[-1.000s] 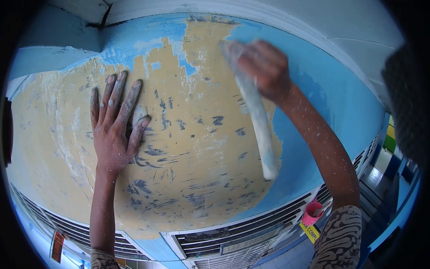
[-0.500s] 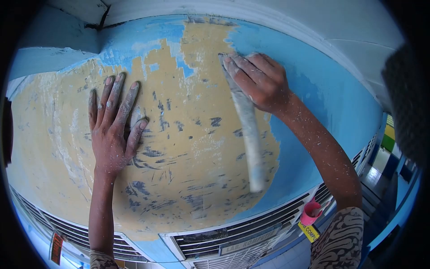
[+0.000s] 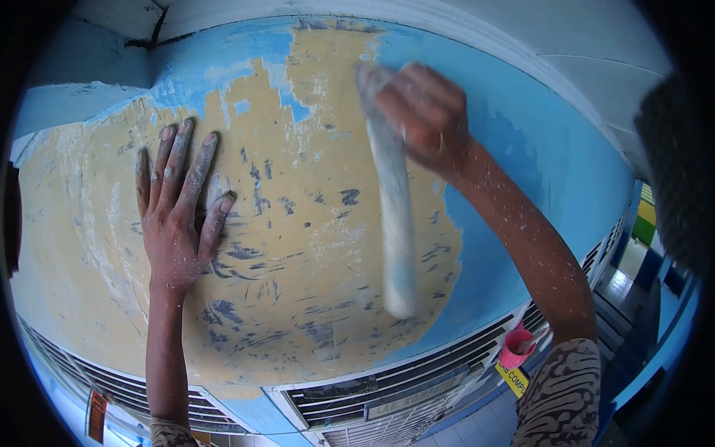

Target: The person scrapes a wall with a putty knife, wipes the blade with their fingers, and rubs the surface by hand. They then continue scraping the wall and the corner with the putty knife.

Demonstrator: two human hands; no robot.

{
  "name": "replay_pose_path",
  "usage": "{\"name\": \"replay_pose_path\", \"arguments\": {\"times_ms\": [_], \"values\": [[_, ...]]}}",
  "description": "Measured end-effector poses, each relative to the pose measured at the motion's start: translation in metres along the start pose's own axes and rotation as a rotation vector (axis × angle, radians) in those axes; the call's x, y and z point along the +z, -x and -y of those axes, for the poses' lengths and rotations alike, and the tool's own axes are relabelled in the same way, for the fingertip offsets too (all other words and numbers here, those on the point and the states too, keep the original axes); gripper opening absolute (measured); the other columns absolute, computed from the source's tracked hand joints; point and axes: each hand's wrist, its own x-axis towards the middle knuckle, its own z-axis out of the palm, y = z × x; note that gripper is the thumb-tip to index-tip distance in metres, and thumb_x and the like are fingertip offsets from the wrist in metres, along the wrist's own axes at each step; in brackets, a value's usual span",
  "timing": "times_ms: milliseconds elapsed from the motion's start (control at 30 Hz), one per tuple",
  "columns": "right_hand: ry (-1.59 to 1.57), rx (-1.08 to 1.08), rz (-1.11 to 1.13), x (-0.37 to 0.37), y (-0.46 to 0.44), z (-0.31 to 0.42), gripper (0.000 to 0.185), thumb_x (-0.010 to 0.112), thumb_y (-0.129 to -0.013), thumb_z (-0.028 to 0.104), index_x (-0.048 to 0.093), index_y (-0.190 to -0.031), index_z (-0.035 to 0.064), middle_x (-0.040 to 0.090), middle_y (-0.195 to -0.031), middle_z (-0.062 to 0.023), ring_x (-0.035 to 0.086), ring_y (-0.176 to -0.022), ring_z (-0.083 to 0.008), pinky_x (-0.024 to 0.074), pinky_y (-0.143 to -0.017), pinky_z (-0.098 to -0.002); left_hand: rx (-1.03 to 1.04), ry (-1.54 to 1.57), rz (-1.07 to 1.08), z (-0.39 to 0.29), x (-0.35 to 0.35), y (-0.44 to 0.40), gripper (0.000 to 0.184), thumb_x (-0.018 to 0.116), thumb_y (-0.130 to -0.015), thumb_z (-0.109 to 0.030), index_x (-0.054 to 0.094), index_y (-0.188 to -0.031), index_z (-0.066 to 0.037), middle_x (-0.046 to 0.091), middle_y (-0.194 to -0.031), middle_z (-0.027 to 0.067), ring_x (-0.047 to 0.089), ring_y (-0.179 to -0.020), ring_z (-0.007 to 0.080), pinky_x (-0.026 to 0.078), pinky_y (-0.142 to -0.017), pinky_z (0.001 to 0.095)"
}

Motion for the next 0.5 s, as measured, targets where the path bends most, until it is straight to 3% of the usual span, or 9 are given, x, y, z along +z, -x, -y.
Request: {"name": "replay_pose_path", "arguments": {"times_ms": [67,133,200,333,400,433,500], "values": [[0.012,-0.093,0.025,-0.005,-0.003,-0.002,0.022,0.080,-0.076,0.004,0.074,-0.097,0.0025,0.077,-0.090,-0.0090,0.068,-0.075,-0.0209,0.0573,-0.065,-0.0296,-0.009,-0.006,-0.010,0.000,0.001,0.000,0.063,0.049,-0.101,-0.054,0.052,-0.153,-0.019,0.041,-0.164,0.0083,0.029,-0.156,0.0275,0.011,-0.129,0.0516],[0.060,0.001,0.120,-0.006,0.001,-0.025,0.023,0.080,-0.075,0.004,0.074,-0.098,0.0031,0.076,-0.088,-0.0084,0.068,-0.074,-0.0210,0.0572,-0.066,-0.0295,0.008,-0.005,-0.003,-0.001,0.001,0.000,0.063,0.050,-0.101,-0.054,0.052,-0.153,-0.018,0.041,-0.164,0.0084,0.029,-0.156,0.0275,0.011,-0.129,0.0517],[0.008,0.122,0.035,0.006,-0.007,-0.027,0.021,0.080,-0.075,0.003,0.073,-0.095,0.0037,0.076,-0.088,-0.0077,0.068,-0.074,-0.0204,0.0571,-0.065,-0.0299,-0.001,-0.007,-0.007,-0.001,0.000,0.000,0.063,0.050,-0.101,-0.054,0.052,-0.153,-0.019,0.041,-0.164,0.0084,0.029,-0.156,0.0274,0.011,-0.129,0.0517],[-0.002,-0.108,-0.028,0.004,-0.003,0.000,0.015,0.077,-0.080,0.006,0.074,-0.094,0.0041,0.076,-0.092,-0.0074,0.068,-0.075,-0.0206,0.0567,-0.063,-0.0325,-0.007,-0.010,-0.008,-0.001,0.000,0.000,0.063,0.050,-0.101,-0.053,0.051,-0.153,-0.019,0.041,-0.164,0.0084,0.029,-0.156,0.0275,0.011,-0.129,0.0518],[0.004,-0.048,0.037,0.001,0.001,-0.012,0.016,0.078,-0.080,0.006,0.074,-0.095,0.0037,0.077,-0.092,-0.0084,0.070,-0.078,-0.0197,0.0571,-0.064,-0.0320,-0.001,0.000,-0.006,0.000,0.001,0.001,0.063,0.049,-0.101,-0.053,0.051,-0.153,-0.019,0.041,-0.164,0.0085,0.028,-0.156,0.0276,0.011,-0.129,0.0518],[-0.042,0.102,0.053,0.002,-0.003,-0.020,0.017,0.079,-0.079,0.005,0.075,-0.095,0.0051,0.077,-0.094,-0.0092,0.071,-0.080,-0.0189,0.0574,-0.064,-0.0315,0.000,-0.004,-0.008,0.000,0.001,0.000,0.063,0.049,-0.101,-0.053,0.051,-0.153,-0.019,0.041,-0.164,0.0085,0.028,-0.156,0.0276,0.011,-0.129,0.0518],[-0.001,0.084,0.025,0.009,-0.001,-0.011,0.017,0.079,-0.079,0.005,0.075,-0.095,0.0057,0.077,-0.095,-0.0089,0.071,-0.080,-0.0188,0.0575,-0.064,-0.0317,-0.006,0.003,-0.004,0.000,0.001,0.001,0.063,0.049,-0.101,-0.053,0.051,-0.154,-0.019,0.040,-0.164,0.0087,0.028,-0.156,0.0277,0.011,-0.129,0.0518]]}}
